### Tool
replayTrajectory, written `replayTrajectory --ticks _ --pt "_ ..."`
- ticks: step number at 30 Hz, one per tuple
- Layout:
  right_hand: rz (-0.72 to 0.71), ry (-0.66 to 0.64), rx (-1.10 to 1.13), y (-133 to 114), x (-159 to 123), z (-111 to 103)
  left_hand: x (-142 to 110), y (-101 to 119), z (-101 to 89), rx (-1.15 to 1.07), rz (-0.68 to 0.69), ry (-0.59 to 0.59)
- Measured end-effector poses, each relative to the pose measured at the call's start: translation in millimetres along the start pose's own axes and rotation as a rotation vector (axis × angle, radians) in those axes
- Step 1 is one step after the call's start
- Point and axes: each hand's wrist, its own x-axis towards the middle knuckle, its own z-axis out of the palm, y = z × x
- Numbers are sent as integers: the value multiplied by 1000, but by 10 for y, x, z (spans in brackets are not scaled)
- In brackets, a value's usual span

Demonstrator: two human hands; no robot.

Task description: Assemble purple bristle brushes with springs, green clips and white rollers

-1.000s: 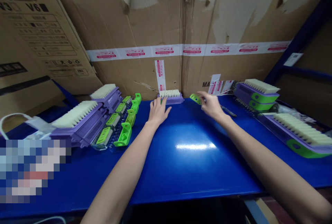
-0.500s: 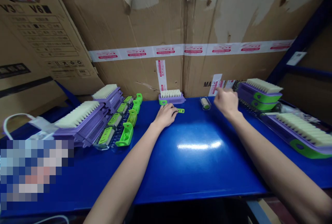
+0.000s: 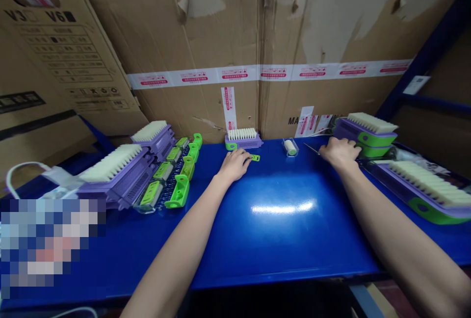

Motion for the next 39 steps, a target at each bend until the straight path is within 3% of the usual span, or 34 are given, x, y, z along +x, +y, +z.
replayTrajectory --ticks 2,6,11,13,16,19,22,26,32,39 --pt "22 -40 15 15 4 -3 2 -5 7 -3 -3 -5" --pt "3 86 66 57 33 -12 6 -19 27 -6 3 -2" --pt "8 -61 44 115 70 45 1 -22 28 13 5 18" --pt "-2 -23 72 114 69 40 -3 -16 17 29 1 26" --pt "-151 179 176 29 23 -38 -14 -1 -4 33 -7 20" --pt "-401 341 252 -177 -112 -132 -20 18 -13 4 -27 43" --pt "-678 366 236 -449 -334 -153 -2 32 -1 -158 -103 163" --pt "-981 297 211 -749 -639 -74 51 33 10 -548 -207 311" --pt "-1101 216 227 -868 -797 39 101 -1 -8 -797 -212 276" --pt "-1141 459 386 -878 -899 3 138 -73 -44 -1150 -456 455"
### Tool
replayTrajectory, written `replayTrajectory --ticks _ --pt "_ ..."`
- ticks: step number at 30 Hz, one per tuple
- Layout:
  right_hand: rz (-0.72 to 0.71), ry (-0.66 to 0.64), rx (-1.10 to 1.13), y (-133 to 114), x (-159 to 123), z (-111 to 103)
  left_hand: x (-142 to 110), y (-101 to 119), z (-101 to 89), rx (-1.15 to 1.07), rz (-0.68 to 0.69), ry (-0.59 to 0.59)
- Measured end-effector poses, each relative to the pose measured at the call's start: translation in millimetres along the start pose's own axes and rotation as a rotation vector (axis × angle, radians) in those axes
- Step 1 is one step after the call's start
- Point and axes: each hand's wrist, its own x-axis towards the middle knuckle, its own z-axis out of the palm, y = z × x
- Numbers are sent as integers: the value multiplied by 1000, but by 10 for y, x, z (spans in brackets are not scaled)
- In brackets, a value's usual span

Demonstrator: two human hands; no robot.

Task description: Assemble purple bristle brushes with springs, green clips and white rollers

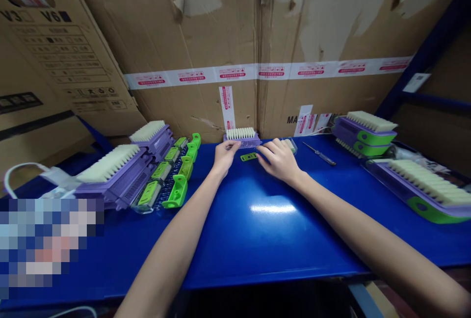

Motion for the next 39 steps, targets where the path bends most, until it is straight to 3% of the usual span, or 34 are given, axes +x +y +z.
replayTrajectory --ticks 4,7,10,13,16,22,26,30,32,35,39 --pt "-142 53 43 -120 -7 2 8 12 -10 -178 -123 36" --pt "-156 109 101 -172 -35 23 -1 22 4 -216 -158 86" --pt "2 183 256 -175 -45 67 -11 32 19 -204 -195 127" --pt "278 279 463 -137 -22 135 -19 43 35 -189 -222 145" --pt "458 244 656 -96 5 201 -35 60 69 -149 -210 114" --pt "419 125 784 -136 64 222 -105 133 179 -69 -136 23" --pt "520 125 968 -152 167 212 -132 166 208 -53 -139 -78" --pt "614 91 1142 -117 270 260 -99 117 174 -16 -131 -93" --pt "706 83 1193 -91 293 293 -76 67 133 71 -79 -74" --pt "873 52 1284 -42 276 327 -80 -2 61 437 127 -81" --pt "961 36 1422 28 205 344 -149 -24 20 910 296 -252"
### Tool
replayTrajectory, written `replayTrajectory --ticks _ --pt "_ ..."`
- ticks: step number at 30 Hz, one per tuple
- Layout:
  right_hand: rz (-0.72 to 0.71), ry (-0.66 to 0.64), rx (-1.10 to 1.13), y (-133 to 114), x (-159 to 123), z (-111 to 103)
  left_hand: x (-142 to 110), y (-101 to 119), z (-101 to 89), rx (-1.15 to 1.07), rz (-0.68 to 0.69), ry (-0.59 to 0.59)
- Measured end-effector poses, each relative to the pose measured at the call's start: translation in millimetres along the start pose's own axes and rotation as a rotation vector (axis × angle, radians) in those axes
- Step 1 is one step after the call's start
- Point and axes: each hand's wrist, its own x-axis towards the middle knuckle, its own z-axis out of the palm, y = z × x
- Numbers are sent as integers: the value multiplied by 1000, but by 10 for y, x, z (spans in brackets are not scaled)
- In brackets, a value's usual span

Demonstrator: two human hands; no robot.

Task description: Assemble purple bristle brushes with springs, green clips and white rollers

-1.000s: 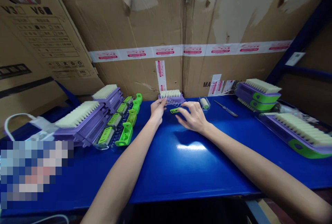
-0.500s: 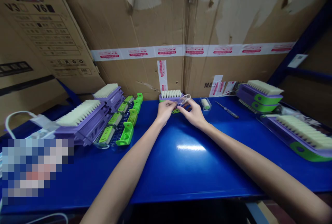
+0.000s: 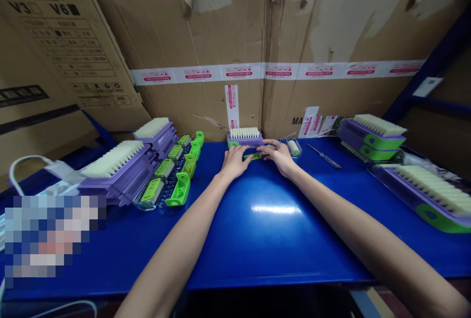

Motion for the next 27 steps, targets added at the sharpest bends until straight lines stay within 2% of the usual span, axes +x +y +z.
replayTrajectory --ticks 2,4,11,21,27 --pt "7 -23 25 17 -1 -33 -16 24 -4 64 49 -87" --pt "-2 -51 26 29 1 -50 -12 42 -4 83 78 -115" --pt "-29 -83 3 37 -17 -37 18 29 43 -133 34 -48" --pt "-53 -107 -36 39 -49 -25 68 114 56 -598 -228 104" --pt "-59 -90 -36 49 -48 -16 87 106 54 -962 -345 119"
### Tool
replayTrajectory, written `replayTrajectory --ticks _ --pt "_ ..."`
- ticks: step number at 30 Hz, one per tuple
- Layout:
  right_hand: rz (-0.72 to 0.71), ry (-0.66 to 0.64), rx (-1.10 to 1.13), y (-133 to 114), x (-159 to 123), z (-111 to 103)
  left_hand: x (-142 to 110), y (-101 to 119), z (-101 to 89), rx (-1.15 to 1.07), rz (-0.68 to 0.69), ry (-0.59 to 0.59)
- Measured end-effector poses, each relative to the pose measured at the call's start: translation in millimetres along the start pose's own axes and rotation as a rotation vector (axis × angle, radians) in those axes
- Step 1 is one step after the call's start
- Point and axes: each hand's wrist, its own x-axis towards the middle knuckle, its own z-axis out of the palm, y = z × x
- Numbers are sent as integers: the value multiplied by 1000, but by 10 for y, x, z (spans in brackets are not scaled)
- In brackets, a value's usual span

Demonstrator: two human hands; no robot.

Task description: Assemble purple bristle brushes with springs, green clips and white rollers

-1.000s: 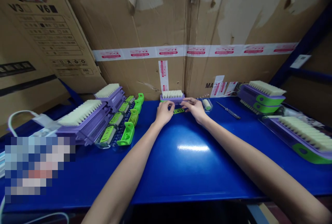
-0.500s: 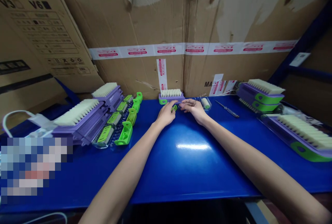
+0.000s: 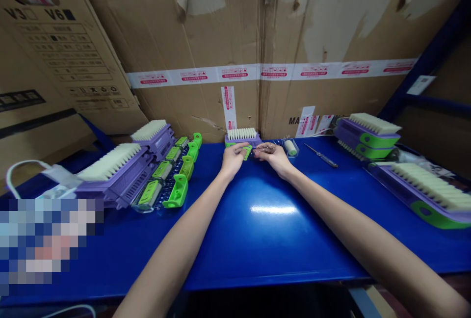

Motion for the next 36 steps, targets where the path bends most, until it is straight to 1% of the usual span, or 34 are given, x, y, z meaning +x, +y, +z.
replayTrajectory --ticks 3,6,9,14,17,23,28,31,34,36 --pt "-7 25 8 -8 -16 12 0 24 -3 -72 0 60" --pt "-14 23 8 -21 -37 33 1 36 -13 -80 6 102" --pt "-18 10 -1 -28 -54 58 -1 29 -22 -63 23 93" --pt "-31 10 -10 -20 -63 85 -7 -5 -13 19 92 87" --pt "-49 25 -25 -14 -59 87 10 -30 6 62 102 65" --pt "-58 61 -41 -3 -41 66 22 -44 47 10 11 45" --pt "-76 70 -35 -5 -35 45 -27 9 38 -43 -22 -67" --pt "-65 64 -14 -15 -41 37 -37 15 24 -49 -20 -95" --pt "-32 67 16 -29 -47 32 -27 -9 14 -124 -64 -95" --pt "3 65 76 -39 -47 31 -19 -25 10 -214 -106 -134"
